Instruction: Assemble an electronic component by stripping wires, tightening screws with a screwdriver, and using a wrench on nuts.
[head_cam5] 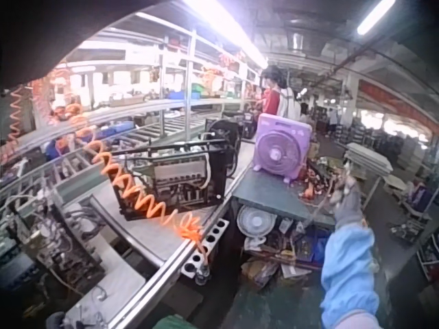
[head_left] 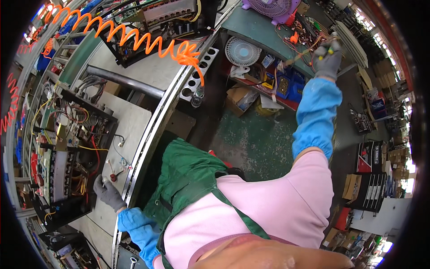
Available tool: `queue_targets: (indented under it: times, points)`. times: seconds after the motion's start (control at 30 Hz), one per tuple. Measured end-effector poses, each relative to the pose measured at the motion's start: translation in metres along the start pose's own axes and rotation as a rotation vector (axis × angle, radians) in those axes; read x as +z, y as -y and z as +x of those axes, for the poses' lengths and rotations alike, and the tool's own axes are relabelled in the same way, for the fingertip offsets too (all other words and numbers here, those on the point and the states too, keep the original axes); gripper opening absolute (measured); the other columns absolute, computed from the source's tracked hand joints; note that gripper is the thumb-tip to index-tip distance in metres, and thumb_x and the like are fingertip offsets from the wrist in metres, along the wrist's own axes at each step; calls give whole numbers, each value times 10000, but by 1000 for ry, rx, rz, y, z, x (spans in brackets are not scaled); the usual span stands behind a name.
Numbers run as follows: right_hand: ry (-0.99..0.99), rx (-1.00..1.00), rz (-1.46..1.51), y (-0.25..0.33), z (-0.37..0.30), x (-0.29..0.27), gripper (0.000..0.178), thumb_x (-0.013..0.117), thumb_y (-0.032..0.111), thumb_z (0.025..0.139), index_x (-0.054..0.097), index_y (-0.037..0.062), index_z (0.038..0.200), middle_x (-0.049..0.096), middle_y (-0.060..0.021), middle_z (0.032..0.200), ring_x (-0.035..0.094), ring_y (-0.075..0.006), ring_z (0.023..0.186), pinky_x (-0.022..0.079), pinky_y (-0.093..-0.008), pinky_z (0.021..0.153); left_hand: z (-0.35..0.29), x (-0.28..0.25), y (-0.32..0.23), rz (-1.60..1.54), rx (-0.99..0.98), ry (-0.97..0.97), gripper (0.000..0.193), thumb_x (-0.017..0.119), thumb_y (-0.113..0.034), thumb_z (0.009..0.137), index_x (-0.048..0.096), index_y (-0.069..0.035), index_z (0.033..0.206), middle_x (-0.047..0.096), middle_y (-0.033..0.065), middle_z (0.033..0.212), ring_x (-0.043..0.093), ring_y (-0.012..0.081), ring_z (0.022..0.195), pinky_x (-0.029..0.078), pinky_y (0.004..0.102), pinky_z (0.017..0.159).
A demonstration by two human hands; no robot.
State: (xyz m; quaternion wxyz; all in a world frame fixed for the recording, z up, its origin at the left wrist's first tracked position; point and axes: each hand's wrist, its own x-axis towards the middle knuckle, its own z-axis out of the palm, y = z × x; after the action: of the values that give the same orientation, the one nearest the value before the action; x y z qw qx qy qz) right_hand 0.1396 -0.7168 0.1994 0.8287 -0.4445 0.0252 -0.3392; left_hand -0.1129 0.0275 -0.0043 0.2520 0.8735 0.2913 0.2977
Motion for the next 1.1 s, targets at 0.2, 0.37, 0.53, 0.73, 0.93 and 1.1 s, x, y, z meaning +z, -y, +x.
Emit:
queue_targets:
  times: [0.2, 0.37, 0.53, 0.73, 0.93, 1.1]
  points:
    - [-280, -473, -683, 8, 174, -42, 223, 740, 277, 806, 610, 105, 865, 519, -1, 671, 485, -151, 500, 407, -299, 444, -4, -9, 17, 24, -111, -80, 266, 593, -151, 933, 668, -11, 1147, 637, 151, 1123, 609, 281, 1058, 480, 374, 926]
    - [-463, -18, -488, -48, 148, -14, 455, 756, 495, 789, 569, 98, 909, 530, -30, 674, 393, -120, 435, 304, -270, 382, -9, -10, 8, 54, -174, -49, 285, 592, -138, 931, 659, 11, 1165, 644, 154, 1160, 614, 274, 1072, 477, 372, 942]
    - [-321, 262, -568, -134, 137, -76, 468, 698, 558, 819, 604, 149, 1026, 634, -83, 904, 443, -142, 513, 336, -270, 430, -7, -21, 15, 154, -79, -43, 274, 613, -129, 933, 660, 18, 1160, 661, 158, 1170, 625, 260, 1078, 479, 361, 954]
    - [-227, 515, -435, -170, 107, -155, 440, 657, 510, 876, 581, 247, 1221, 642, -95, 1122, 567, -184, 728, 484, -299, 536, 6, -18, 16, 60, 96, -114, 367, 539, 30, 786, 700, -52, 1106, 687, 129, 1121, 627, 293, 1079, 473, 362, 959]
    - [-138, 520, 15, -184, 36, -108, 372, 693, 446, 860, 587, 122, 1007, 622, -28, 863, 562, -172, 746, 464, -287, 542, -10, -18, 13, 91, 2, -165, 180, 636, -161, 878, 699, -94, 1032, 668, 109, 1033, 638, 281, 989, 507, 371, 877]
    - [419, 576, 427, -180, -8, -48, 486, 708, 240, 808, 552, 55, 1231, 553, -141, 1144, 461, -197, 906, 401, -356, 748, -10, 6, 9, 247, 54, 33, 251, 683, -134, 805, 716, -163, 1052, 641, 72, 1129, 576, 297, 1101, 501, 416, 931]
